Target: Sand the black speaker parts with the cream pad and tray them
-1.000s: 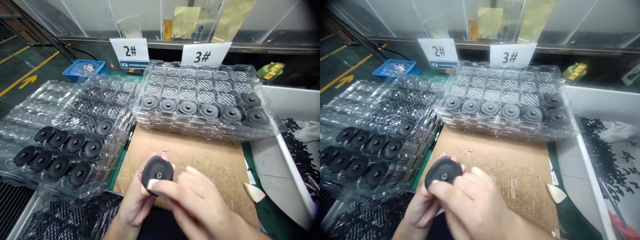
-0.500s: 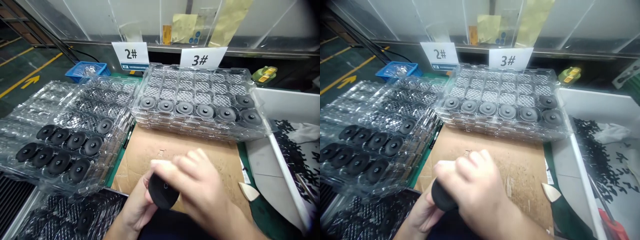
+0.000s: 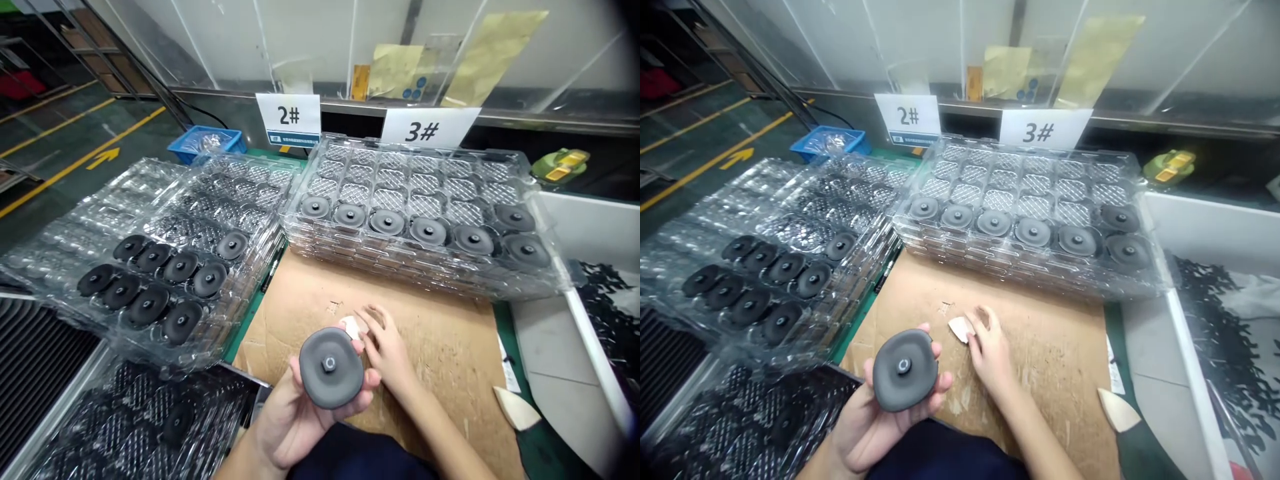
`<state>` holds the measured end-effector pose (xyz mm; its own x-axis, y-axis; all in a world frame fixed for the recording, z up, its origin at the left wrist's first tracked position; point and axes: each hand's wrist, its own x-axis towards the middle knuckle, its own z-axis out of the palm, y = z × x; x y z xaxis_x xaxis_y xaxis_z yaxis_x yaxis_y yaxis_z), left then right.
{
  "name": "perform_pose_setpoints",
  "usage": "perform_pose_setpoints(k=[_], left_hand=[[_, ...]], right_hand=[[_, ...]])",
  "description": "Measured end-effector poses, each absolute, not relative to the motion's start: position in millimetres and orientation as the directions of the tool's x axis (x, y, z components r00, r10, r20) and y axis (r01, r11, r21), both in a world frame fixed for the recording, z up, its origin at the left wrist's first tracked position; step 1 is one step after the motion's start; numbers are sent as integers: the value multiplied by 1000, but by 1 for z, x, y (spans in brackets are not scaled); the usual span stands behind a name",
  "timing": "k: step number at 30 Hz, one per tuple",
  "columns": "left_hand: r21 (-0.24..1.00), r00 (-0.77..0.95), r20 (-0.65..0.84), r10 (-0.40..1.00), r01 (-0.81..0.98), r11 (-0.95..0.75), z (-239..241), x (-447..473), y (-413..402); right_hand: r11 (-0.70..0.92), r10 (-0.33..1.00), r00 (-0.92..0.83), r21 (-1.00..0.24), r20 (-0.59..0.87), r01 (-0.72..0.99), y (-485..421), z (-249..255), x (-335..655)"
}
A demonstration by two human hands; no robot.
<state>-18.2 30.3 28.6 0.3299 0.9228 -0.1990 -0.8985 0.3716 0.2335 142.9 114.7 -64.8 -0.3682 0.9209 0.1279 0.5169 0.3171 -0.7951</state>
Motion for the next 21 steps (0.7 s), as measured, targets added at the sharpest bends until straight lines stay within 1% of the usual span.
perform_pose_setpoints(k=[2,3,4,5,6,7,8,9,10,11,12,14,15,16,18,21], left_hand=[[270,309,-193,931,-896,353,30,-18,30],[329,276,-184,943,-887,324,31,-18,30],[432,222,-170,960,-859,275,31,-18,30],[579,158,-144,977,-787,212,31,-18,30],[745,92,-98,991,-653,134,31,-18,30],[886,41,-40,998,-461,55,31,-19,31],[969,13,13,1000,-246,-9,30,-19,32],[997,8,57,998,-51,-57,30,-18,33],[991,17,92,996,95,-93,30,-18,34],[975,28,116,993,190,-120,30,-17,36],[959,36,136,990,245,-141,30,-16,37],[937,54,170,984,299,-178,29,-13,39],[932,64,177,982,310,-188,29,-12,40],[930,74,169,983,317,-184,29,-11,40],[932,88,131,987,329,-153,30,-11,40],[949,99,35,994,309,-64,31,-12,39]], right_hand=[[288,933,-342,-801,111,526,107,-61,146],[279,934,-342,-806,101,522,106,-55,147],[275,932,-349,-813,95,514,105,-49,149],[276,928,-360,-819,91,504,105,-42,151],[280,924,-372,-823,90,494,105,-35,153],[283,920,-382,-826,90,487,103,-29,155],[284,918,-386,-828,90,484,100,-24,157],[290,918,-384,-825,97,485,97,-20,160],[303,918,-379,-820,115,486,92,-15,162],[323,918,-369,-816,147,479,87,-11,164],[342,918,-352,-820,186,459,82,-7,166],[350,920,-305,-862,244,366,76,3,169],[327,925,-298,-896,238,300,74,9,170],[282,926,-320,-930,200,236,75,15,170],[165,888,-451,-976,86,139,80,27,170],[-5,756,-652,-997,-53,76,93,42,171]])
